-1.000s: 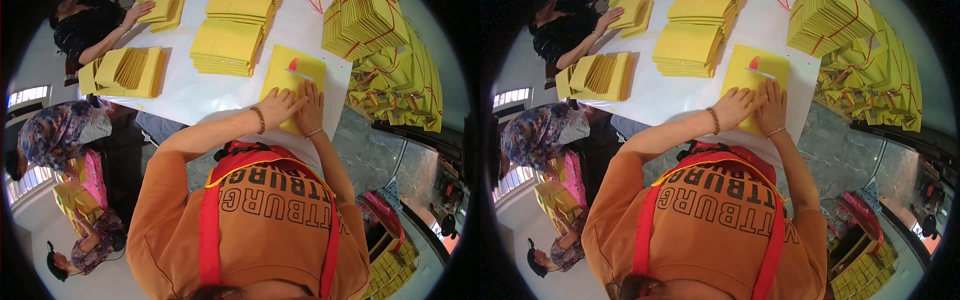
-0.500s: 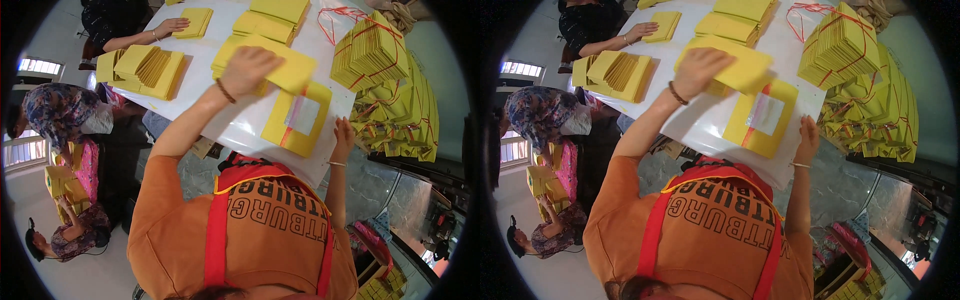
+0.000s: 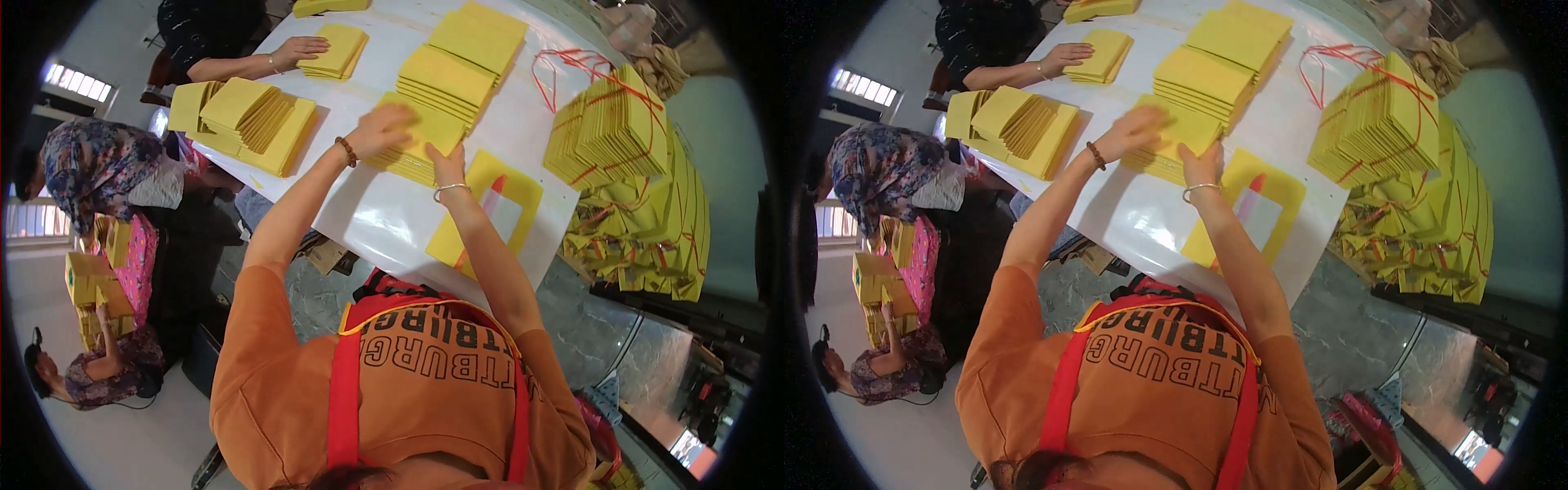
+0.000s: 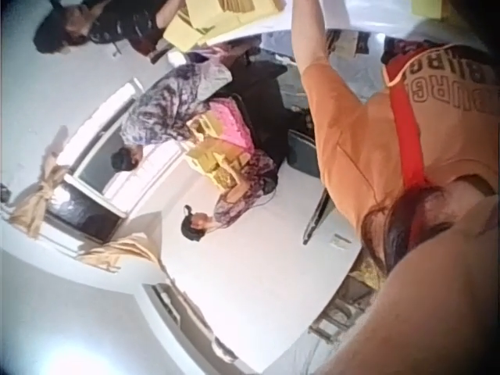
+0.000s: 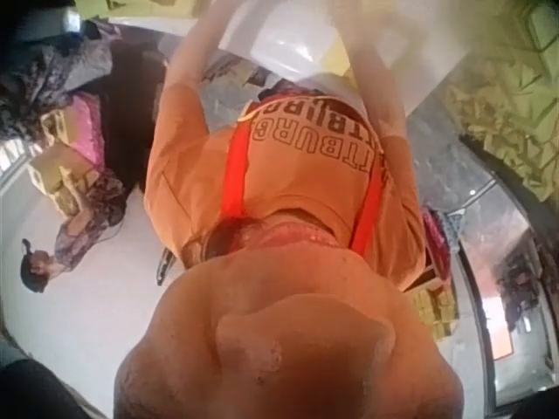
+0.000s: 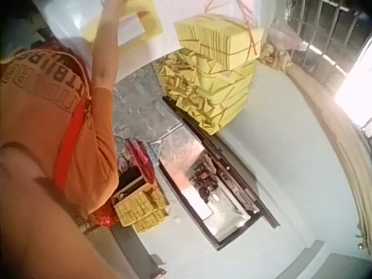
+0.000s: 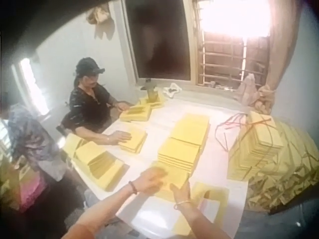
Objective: Folding yellow paper sheets at a work table.
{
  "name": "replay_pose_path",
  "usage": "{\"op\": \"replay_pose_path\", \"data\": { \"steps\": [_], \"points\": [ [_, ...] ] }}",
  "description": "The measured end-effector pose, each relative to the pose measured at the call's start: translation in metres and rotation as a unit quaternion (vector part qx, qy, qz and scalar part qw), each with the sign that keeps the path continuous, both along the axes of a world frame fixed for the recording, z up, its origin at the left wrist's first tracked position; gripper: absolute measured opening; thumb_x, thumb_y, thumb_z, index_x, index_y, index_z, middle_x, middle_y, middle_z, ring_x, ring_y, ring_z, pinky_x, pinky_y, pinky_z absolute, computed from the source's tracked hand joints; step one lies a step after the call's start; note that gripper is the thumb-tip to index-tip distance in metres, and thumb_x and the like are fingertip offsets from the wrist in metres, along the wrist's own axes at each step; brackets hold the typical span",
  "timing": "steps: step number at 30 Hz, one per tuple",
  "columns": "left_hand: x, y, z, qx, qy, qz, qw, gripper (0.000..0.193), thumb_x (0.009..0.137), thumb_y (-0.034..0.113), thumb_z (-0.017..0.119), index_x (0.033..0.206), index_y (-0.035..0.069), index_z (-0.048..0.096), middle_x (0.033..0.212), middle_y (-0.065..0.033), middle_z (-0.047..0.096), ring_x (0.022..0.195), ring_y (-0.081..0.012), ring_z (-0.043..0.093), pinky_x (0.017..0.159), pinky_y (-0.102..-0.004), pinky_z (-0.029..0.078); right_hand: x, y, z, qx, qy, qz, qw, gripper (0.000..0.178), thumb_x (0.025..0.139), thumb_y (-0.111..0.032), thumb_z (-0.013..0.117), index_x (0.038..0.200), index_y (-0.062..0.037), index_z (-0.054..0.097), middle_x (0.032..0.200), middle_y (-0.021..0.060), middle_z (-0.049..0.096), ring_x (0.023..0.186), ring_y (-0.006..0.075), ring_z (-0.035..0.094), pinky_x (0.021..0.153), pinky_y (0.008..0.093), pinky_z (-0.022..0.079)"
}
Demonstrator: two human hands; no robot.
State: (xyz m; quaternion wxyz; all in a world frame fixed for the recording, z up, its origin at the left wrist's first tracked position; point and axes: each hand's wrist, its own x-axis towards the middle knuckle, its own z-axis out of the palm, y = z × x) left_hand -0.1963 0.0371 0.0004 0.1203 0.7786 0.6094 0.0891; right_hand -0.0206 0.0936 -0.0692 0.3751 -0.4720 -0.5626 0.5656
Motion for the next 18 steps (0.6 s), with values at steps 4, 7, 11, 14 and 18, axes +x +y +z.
{"op": "replay_pose_path", "data": {
  "steps": [4, 7, 11, 14, 18],
  "points": [
    [-0.013, -0.006, -0.008, -0.050, -0.229, 0.380, 0.895, 0.087, 0.069, 0.056, 0.062, 0.130, 0.000, 0.034, 0.124, -0.0166, 0.048, 0.113, -0.0275, 0.046, 0.092, -0.0386, 0.037, 0.000, 0.006, -0.020, -0.068, 0.076, 0.014, 0.995, 0.051, 0.066, -0.011, 0.071, 0.111, -0.0001, 0.050, 0.109, 0.0139, 0.055, 0.099, 0.0264, 0.055, 0.085, 0.0350, 0.044],
    [-0.020, 0.011, -0.009, -0.214, -0.406, 0.407, 0.790, 0.084, 0.071, 0.045, 0.068, 0.124, -0.012, 0.037, 0.110, -0.0179, 0.057, 0.091, -0.0208, 0.059, 0.076, -0.0303, 0.048, 0.006, 0.003, 0.017, -0.129, 0.131, 0.028, 0.983, 0.042, 0.068, -0.004, 0.068, 0.107, 0.0011, 0.053, 0.102, 0.0120, 0.060, 0.092, 0.0239, 0.059, 0.081, 0.0331, 0.046],
    [-0.025, 0.010, -0.016, -0.241, -0.581, 0.325, 0.706, 0.060, 0.075, 0.035, 0.067, 0.114, -0.007, 0.050, 0.103, -0.0146, 0.061, 0.086, -0.0194, 0.061, 0.074, -0.0305, 0.049, 0.011, -0.007, 0.053, -0.219, 0.166, 0.002, 0.962, 0.039, 0.067, 0.002, 0.067, 0.105, 0.0018, 0.054, 0.097, 0.0092, 0.061, 0.088, 0.0195, 0.059, 0.077, 0.0297, 0.047],
    [-0.009, -0.013, 0.010, -0.280, -0.712, 0.310, 0.564, 0.047, 0.074, 0.025, 0.070, 0.105, -0.007, 0.055, 0.096, -0.0139, 0.062, 0.079, -0.0209, 0.063, 0.069, -0.0330, 0.052, 0.011, -0.003, 0.008, -0.113, 0.149, -0.002, 0.982, 0.043, 0.066, 0.002, 0.069, 0.106, 0.0010, 0.054, 0.095, 0.0093, 0.061, 0.090, 0.0180, 0.058, 0.078, 0.0295, 0.048],
    [-0.003, -0.019, -0.013, -0.225, -0.664, 0.339, 0.628, 0.045, 0.078, 0.023, 0.065, 0.112, -0.003, 0.052, 0.100, -0.0113, 0.062, 0.086, -0.0184, 0.062, 0.076, -0.0312, 0.050, 0.022, -0.001, 0.017, -0.110, 0.157, 0.088, 0.977, 0.067, 0.069, -0.003, 0.071, 0.127, -0.0024, 0.036, 0.115, 0.0096, 0.053, 0.104, 0.0187, 0.051, 0.091, 0.0300, 0.040]
  ]
}}
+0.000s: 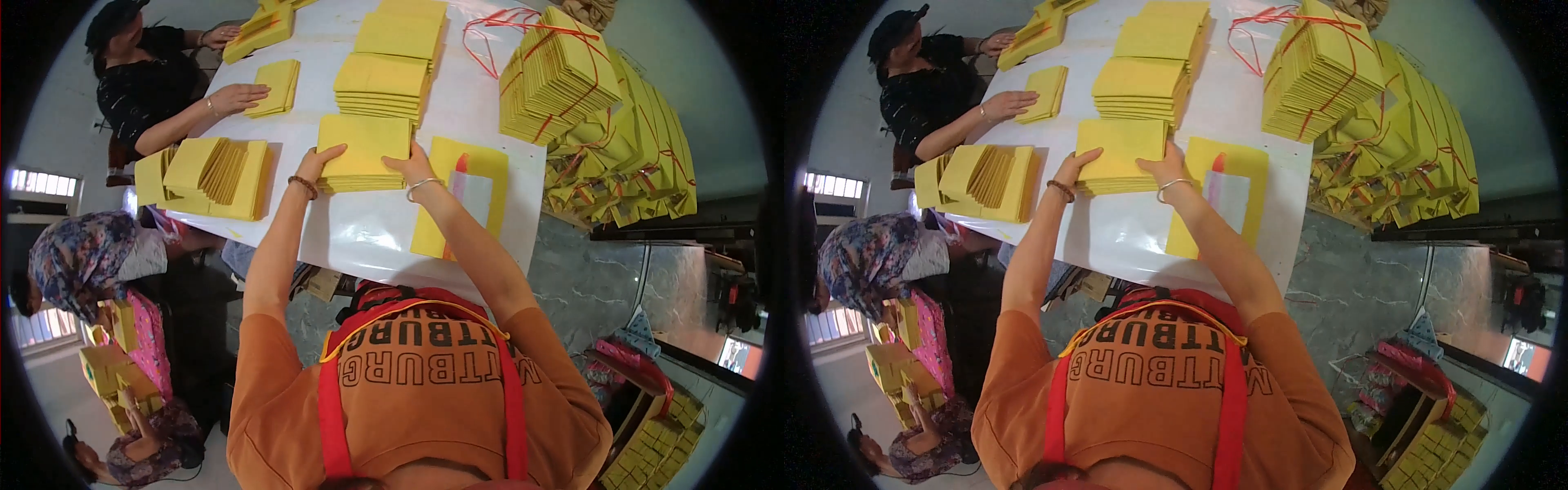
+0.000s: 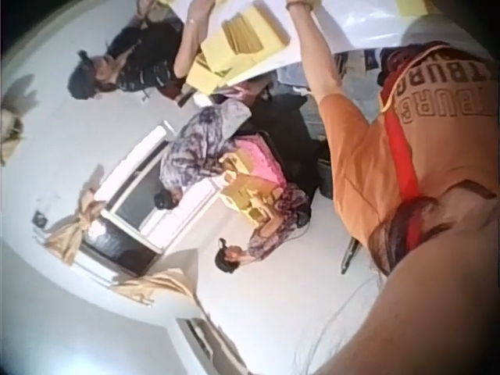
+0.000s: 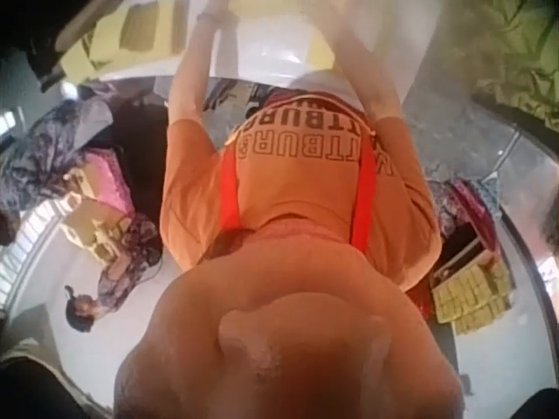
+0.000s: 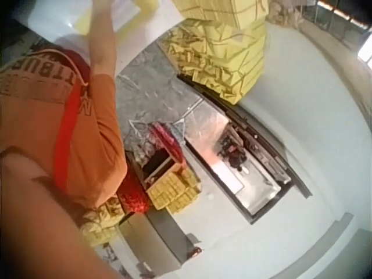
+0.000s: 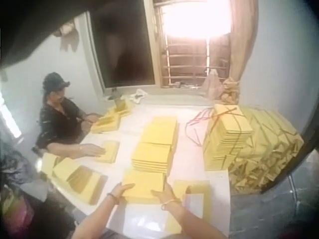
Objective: Folding yellow paper sheets at a work table.
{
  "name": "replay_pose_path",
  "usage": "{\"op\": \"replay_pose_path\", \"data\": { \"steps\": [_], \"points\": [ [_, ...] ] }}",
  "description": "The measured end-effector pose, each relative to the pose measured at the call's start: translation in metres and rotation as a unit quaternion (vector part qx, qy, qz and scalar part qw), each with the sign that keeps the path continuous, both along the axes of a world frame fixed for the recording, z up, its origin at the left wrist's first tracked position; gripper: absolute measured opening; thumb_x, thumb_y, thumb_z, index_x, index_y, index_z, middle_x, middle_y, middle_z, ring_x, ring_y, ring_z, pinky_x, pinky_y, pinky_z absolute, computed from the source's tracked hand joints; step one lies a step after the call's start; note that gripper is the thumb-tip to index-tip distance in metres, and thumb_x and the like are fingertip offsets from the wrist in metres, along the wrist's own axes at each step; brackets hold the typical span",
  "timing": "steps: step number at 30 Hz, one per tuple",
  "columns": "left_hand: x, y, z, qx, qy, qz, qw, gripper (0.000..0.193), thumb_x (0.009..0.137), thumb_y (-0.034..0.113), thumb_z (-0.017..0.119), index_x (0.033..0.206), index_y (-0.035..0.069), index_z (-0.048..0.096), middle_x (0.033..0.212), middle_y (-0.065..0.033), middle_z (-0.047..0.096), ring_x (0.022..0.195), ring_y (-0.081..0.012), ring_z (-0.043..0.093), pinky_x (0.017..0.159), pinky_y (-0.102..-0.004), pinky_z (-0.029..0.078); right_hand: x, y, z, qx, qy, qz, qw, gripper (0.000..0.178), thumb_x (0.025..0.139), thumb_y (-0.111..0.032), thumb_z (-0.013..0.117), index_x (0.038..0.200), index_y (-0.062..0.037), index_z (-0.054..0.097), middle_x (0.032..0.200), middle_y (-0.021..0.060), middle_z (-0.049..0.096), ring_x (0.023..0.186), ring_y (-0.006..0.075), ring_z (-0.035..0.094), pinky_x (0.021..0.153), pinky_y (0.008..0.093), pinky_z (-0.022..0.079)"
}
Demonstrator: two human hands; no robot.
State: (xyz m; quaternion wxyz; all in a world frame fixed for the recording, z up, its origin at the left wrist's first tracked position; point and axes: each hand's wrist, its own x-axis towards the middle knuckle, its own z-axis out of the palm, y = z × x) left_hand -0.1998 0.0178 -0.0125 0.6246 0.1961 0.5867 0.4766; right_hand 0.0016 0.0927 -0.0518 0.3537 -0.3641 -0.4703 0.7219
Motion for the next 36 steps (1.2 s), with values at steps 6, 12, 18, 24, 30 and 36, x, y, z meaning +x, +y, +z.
{"op": "replay_pose_path", "data": {
  "steps": [6, 12, 18, 24, 30, 36],
  "points": [
    [0.011, -0.058, -0.017, 0.219, 0.070, 0.096, 0.969, 0.067, 0.067, 0.007, 0.072, 0.122, 0.000, 0.036, 0.115, -0.0104, 0.049, 0.106, -0.0201, 0.050, 0.087, -0.0328, 0.044, 0.018, -0.019, -0.003, -0.006, 0.014, 0.007, 1.000, 0.100, 0.060, -0.012, 0.080, 0.136, 0.0012, 0.016, 0.125, 0.0138, 0.039, 0.117, 0.0229, 0.040, 0.096, 0.0327, 0.038],
    [-0.003, -0.072, 0.006, 0.285, 0.108, -0.029, 0.952, 0.115, 0.057, 0.004, 0.080, 0.141, 0.008, 0.002, 0.130, -0.0108, 0.038, 0.122, -0.0217, 0.035, 0.101, -0.0324, 0.031, 0.033, -0.019, 0.007, 0.198, -0.048, 0.170, 0.964, 0.112, 0.054, -0.029, 0.083, 0.138, -0.0010, 0.014, 0.134, 0.0187, 0.030, 0.127, 0.0287, 0.028, 0.103, 0.0378, 0.027],
    [-0.021, -0.087, -0.042, 0.189, 0.289, -0.160, 0.925, 0.114, 0.053, 0.009, 0.083, 0.140, 0.006, 0.011, 0.136, -0.0122, 0.032, 0.126, -0.0199, 0.030, 0.105, -0.0314, 0.024, 0.029, -0.009, 0.005, 0.459, -0.218, 0.252, 0.824, 0.105, 0.050, -0.033, 0.083, 0.134, -0.0051, 0.026, 0.136, 0.0201, 0.029, 0.128, 0.0322, 0.026, 0.106, 0.0379, 0.019],
    [-0.014, -0.089, -0.041, 0.153, 0.349, -0.110, 0.918, 0.093, 0.052, 0.016, 0.084, 0.128, 0.006, 0.032, 0.126, -0.0137, 0.042, 0.119, -0.0230, 0.039, 0.101, -0.0345, 0.031, 0.023, -0.017, 0.000, 0.294, -0.147, 0.235, 0.915, 0.097, 0.052, -0.026, 0.084, 0.130, -0.0040, 0.031, 0.131, 0.0166, 0.033, 0.125, 0.0291, 0.028, 0.105, 0.0364, 0.022],
    [-0.013, -0.081, -0.024, 0.156, 0.327, -0.145, 0.921, 0.061, 0.061, 0.011, 0.078, 0.114, 0.001, 0.050, 0.106, -0.0104, 0.058, 0.098, -0.0191, 0.053, 0.086, -0.0302, 0.044, 0.018, -0.009, -0.015, 0.193, -0.139, 0.243, 0.940, 0.096, 0.054, -0.016, 0.084, 0.130, -0.0024, 0.027, 0.123, 0.0122, 0.038, 0.119, 0.0238, 0.035, 0.099, 0.0343, 0.031],
    [-0.013, -0.080, -0.030, 0.119, 0.428, -0.153, 0.883, 0.095, 0.057, 0.015, 0.079, 0.132, 0.007, 0.022, 0.123, -0.0131, 0.046, 0.114, -0.0263, 0.045, 0.098, -0.0360, 0.035, 0.015, -0.015, 0.004, 0.157, -0.087, 0.243, 0.953, 0.086, 0.059, -0.015, 0.082, 0.128, -0.0016, 0.030, 0.114, 0.0085, 0.047, 0.108, 0.0208, 0.046, 0.093, 0.0317, 0.038]
  ]
}}
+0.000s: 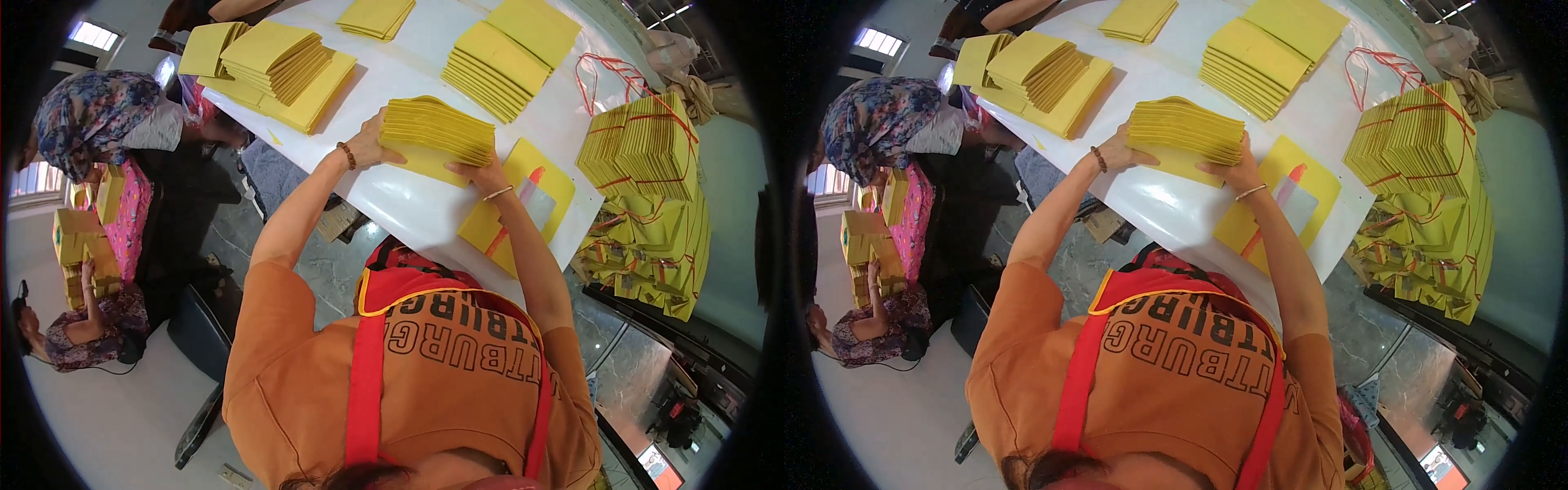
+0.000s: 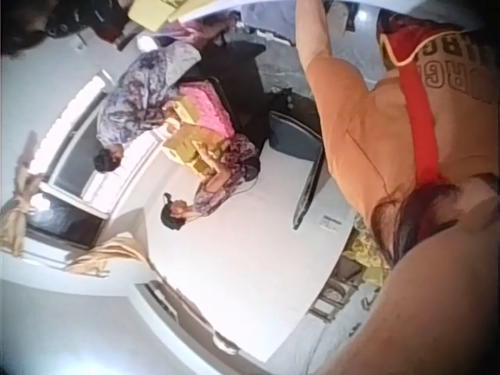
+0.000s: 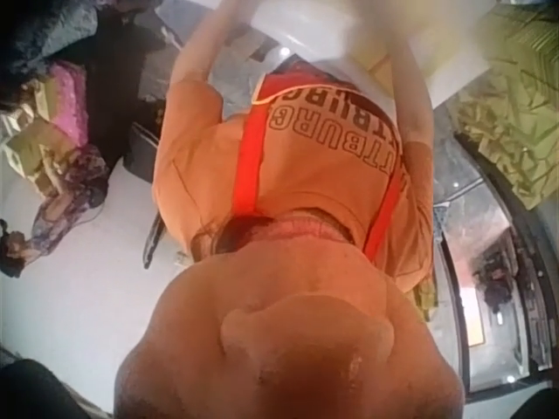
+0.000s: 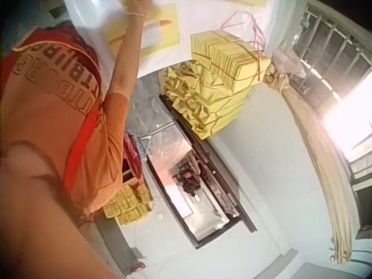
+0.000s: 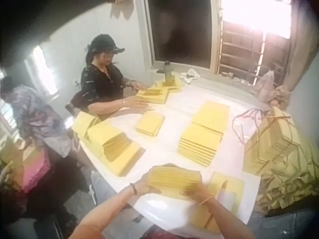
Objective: Folding yellow paper sheets at a work table.
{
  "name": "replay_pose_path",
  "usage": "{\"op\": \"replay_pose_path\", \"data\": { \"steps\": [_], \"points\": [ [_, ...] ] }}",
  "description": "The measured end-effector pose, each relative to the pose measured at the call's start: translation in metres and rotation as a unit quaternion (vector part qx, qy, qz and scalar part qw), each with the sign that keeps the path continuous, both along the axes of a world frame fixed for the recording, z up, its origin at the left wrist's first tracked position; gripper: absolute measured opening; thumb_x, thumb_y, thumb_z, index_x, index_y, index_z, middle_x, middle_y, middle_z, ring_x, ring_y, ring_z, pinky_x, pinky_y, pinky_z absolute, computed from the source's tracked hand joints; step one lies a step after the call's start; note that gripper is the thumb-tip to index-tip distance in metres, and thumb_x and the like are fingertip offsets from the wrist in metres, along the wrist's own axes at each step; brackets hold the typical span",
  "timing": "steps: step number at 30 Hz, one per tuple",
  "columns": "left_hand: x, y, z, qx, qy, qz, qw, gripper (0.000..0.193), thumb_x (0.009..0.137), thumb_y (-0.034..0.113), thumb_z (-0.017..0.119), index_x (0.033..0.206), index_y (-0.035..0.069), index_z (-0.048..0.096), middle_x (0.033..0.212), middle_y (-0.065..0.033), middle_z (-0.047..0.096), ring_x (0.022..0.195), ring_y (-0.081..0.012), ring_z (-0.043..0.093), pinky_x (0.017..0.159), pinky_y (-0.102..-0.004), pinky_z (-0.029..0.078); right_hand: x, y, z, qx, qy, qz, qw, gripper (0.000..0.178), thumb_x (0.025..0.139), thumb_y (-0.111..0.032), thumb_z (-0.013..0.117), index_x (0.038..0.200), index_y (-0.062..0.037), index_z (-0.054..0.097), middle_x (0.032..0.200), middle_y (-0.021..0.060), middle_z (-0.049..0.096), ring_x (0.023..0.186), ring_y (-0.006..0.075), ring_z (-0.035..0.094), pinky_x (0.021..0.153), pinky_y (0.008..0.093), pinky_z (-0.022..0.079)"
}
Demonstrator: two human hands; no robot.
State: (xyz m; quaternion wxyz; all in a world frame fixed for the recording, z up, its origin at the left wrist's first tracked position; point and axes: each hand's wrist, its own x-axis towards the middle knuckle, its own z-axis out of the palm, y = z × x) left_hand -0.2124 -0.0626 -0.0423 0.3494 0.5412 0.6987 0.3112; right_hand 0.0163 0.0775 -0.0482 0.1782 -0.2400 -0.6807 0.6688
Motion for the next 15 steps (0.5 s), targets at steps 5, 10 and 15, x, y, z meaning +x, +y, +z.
{"op": "replay_pose_path", "data": {
  "steps": [5, 10, 15],
  "points": [
    [0.010, 0.002, 0.035, 0.093, -0.136, -0.003, 0.986, 0.085, 0.067, 0.017, 0.072, 0.134, 0.005, 0.021, 0.122, -0.0123, 0.047, 0.109, -0.0234, 0.048, 0.096, -0.0371, 0.036, 0.009, -0.003, 0.048, -0.069, -0.039, -0.005, 0.997, 0.058, 0.066, -0.009, 0.075, 0.116, -0.0004, 0.046, 0.099, 0.0066, 0.057, 0.094, 0.0177, 0.055, 0.083, 0.0291, 0.045],
    [0.015, -0.019, 0.059, 0.214, -0.532, 0.000, 0.819, 0.078, 0.080, 0.043, 0.060, 0.136, 0.004, 0.022, 0.119, -0.0112, 0.051, 0.109, -0.0191, 0.049, 0.094, -0.0336, 0.037, 0.019, -0.028, 0.062, -0.323, 0.116, -0.080, 0.936, 0.046, 0.067, -0.001, 0.071, 0.109, -0.0010, 0.052, 0.102, 0.0066, 0.058, 0.090, 0.0146, 0.057, 0.074, 0.0281, 0.049],
    [0.011, -0.027, 0.089, 0.263, -0.513, -0.004, 0.817, 0.078, 0.083, 0.061, 0.042, 0.134, 0.003, 0.030, 0.121, -0.0118, 0.051, 0.110, -0.0185, 0.049, 0.093, -0.0319, 0.036, 0.044, -0.039, 0.073, 0.030, -0.019, 0.025, 0.999, 0.060, 0.070, -0.006, 0.071, 0.121, -0.0012, 0.039, 0.110, 0.0073, 0.054, 0.098, 0.0170, 0.055, 0.084, 0.0303, 0.046]
  ]
}}
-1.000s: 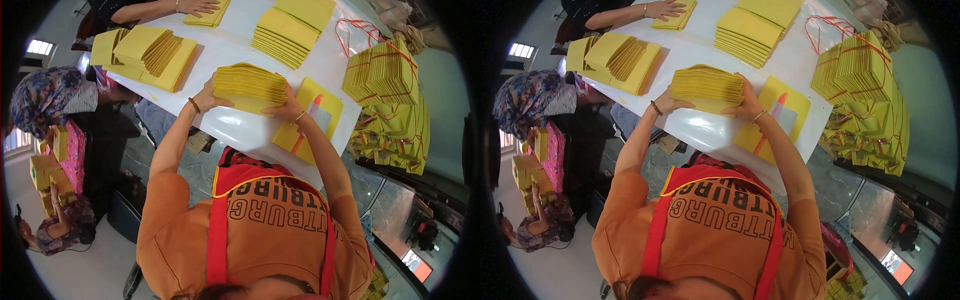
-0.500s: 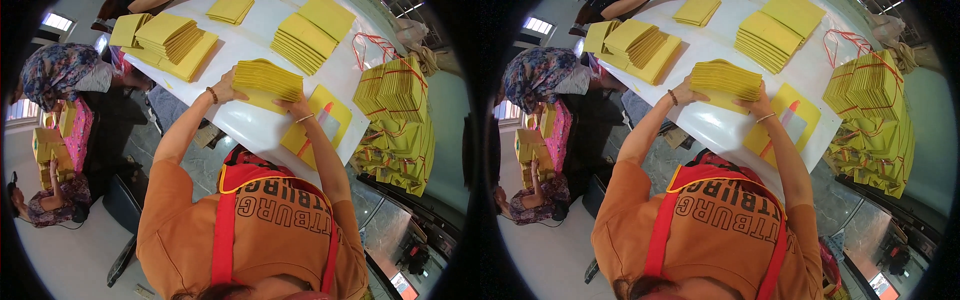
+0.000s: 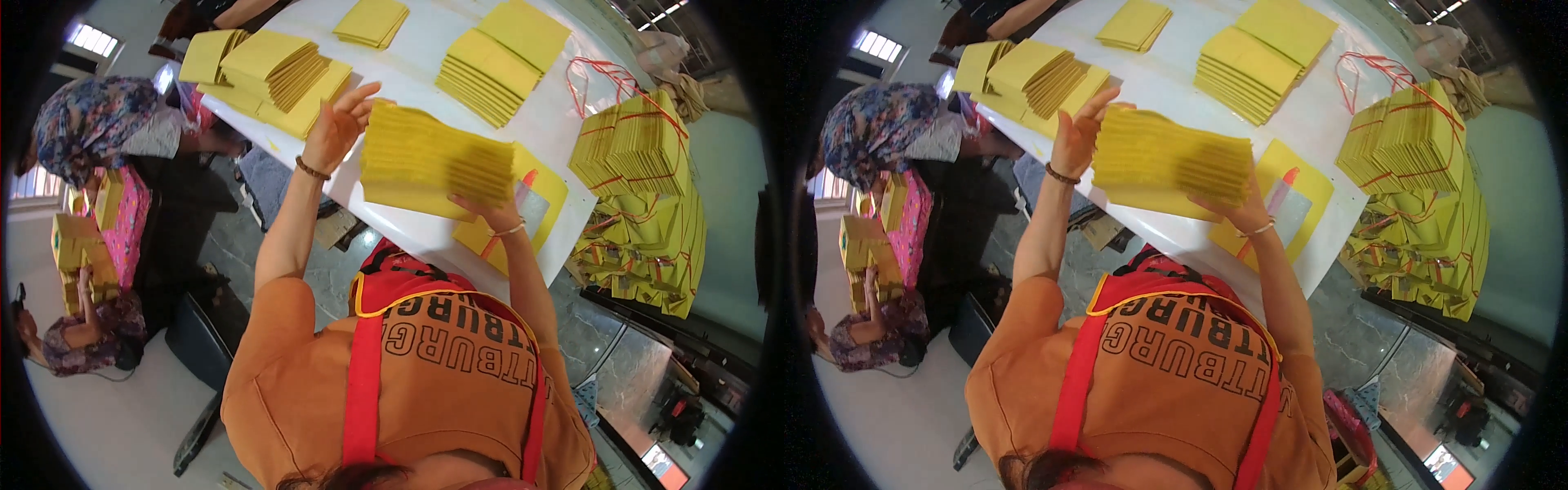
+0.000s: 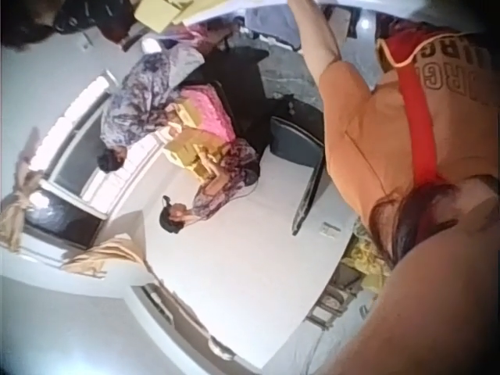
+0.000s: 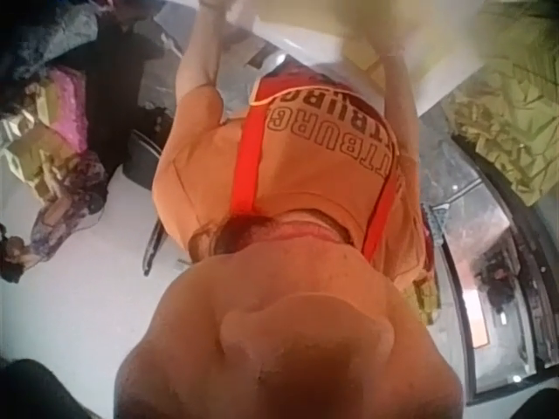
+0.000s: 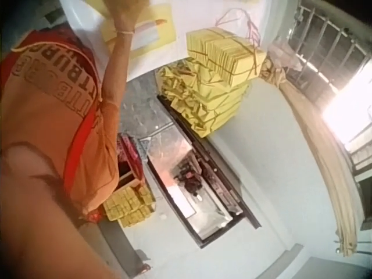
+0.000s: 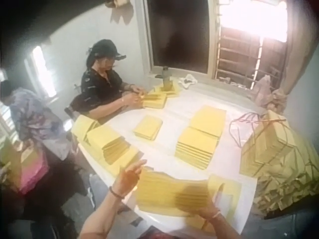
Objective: Folding yellow paper sheets at a work table.
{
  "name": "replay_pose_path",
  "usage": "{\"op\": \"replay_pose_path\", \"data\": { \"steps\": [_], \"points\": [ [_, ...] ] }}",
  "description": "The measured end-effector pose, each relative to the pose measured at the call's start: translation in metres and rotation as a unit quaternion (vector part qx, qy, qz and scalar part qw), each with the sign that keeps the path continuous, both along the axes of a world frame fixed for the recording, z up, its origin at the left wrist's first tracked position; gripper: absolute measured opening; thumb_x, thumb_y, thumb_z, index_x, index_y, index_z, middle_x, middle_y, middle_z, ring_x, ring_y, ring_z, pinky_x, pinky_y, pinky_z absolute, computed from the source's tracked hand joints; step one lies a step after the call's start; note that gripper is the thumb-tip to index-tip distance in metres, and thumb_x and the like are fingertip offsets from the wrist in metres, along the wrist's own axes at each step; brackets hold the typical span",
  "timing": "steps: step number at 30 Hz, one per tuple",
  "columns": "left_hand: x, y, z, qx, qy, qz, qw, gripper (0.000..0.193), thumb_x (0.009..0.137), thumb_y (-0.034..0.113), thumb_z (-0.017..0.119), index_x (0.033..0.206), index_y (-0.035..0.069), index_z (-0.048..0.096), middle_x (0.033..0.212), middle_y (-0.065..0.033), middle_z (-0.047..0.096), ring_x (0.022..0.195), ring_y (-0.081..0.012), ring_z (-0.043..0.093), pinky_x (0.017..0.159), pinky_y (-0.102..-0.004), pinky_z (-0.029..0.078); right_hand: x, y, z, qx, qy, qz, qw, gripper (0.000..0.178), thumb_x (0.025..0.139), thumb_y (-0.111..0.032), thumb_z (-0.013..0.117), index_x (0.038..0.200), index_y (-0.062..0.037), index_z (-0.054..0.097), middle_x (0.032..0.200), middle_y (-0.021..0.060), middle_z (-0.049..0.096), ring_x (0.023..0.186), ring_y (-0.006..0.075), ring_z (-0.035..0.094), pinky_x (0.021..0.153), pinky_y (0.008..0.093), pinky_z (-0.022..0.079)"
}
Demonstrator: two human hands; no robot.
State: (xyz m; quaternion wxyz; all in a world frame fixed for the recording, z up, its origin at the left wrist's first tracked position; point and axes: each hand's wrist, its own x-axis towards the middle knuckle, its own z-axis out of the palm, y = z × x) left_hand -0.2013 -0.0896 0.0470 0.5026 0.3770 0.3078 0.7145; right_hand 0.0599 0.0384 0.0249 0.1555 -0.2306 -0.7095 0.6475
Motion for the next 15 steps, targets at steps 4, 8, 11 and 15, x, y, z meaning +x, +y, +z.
{"op": "replay_pose_path", "data": {
  "steps": [4, 8, 11, 15],
  "points": [
    [-0.005, -0.004, 0.045, -0.036, 0.212, -0.044, 0.976, 0.069, 0.085, 0.055, 0.045, 0.129, 0.001, 0.040, 0.116, -0.0135, 0.054, 0.108, -0.0201, 0.051, 0.093, -0.0336, 0.038, 0.007, -0.006, 0.013, 0.211, 0.052, 0.001, 0.976, 0.077, 0.069, -0.015, 0.074, 0.128, -0.0031, 0.027, 0.120, 0.0088, 0.048, 0.109, 0.0187, 0.048, 0.100, 0.0324, 0.033],
    [0.002, -0.003, 0.054, -0.126, 0.321, -0.081, 0.935, 0.041, 0.084, 0.027, 0.058, 0.117, 0.002, 0.054, 0.106, -0.0070, 0.059, 0.097, -0.0112, 0.053, 0.086, -0.0258, 0.041, 0.006, -0.010, 0.011, 0.212, 0.048, -0.010, 0.976, 0.074, 0.066, -0.017, 0.076, 0.124, -0.0039, 0.032, 0.121, 0.0103, 0.047, 0.113, 0.0208, 0.046, 0.106, 0.0365, 0.023],
    [0.002, -0.003, 0.054, -0.187, 0.342, -0.120, 0.913, 0.030, 0.083, 0.014, 0.062, 0.110, 0.003, 0.058, 0.103, -0.0028, 0.060, 0.093, -0.0083, 0.053, 0.084, -0.0238, 0.041, 0.005, -0.013, 0.013, 0.225, 0.075, 0.012, 0.971, 0.070, 0.065, -0.018, 0.076, 0.120, -0.0054, 0.034, 0.119, 0.0100, 0.048, 0.113, 0.0234, 0.047, 0.108, 0.0429, 0.016],
    [0.002, -0.007, 0.054, -0.182, 0.373, -0.144, 0.898, 0.028, 0.086, 0.020, 0.058, 0.107, 0.003, 0.060, 0.095, -0.0028, 0.062, 0.086, -0.0083, 0.055, 0.078, -0.0228, 0.043, 0.009, -0.016, 0.014, 0.256, 0.081, 0.048, 0.962, 0.067, 0.064, -0.019, 0.076, 0.117, -0.0074, 0.035, 0.118, 0.0092, 0.049, 0.114, 0.0265, 0.047, 0.108, 0.0491, 0.009]
  ]
}}
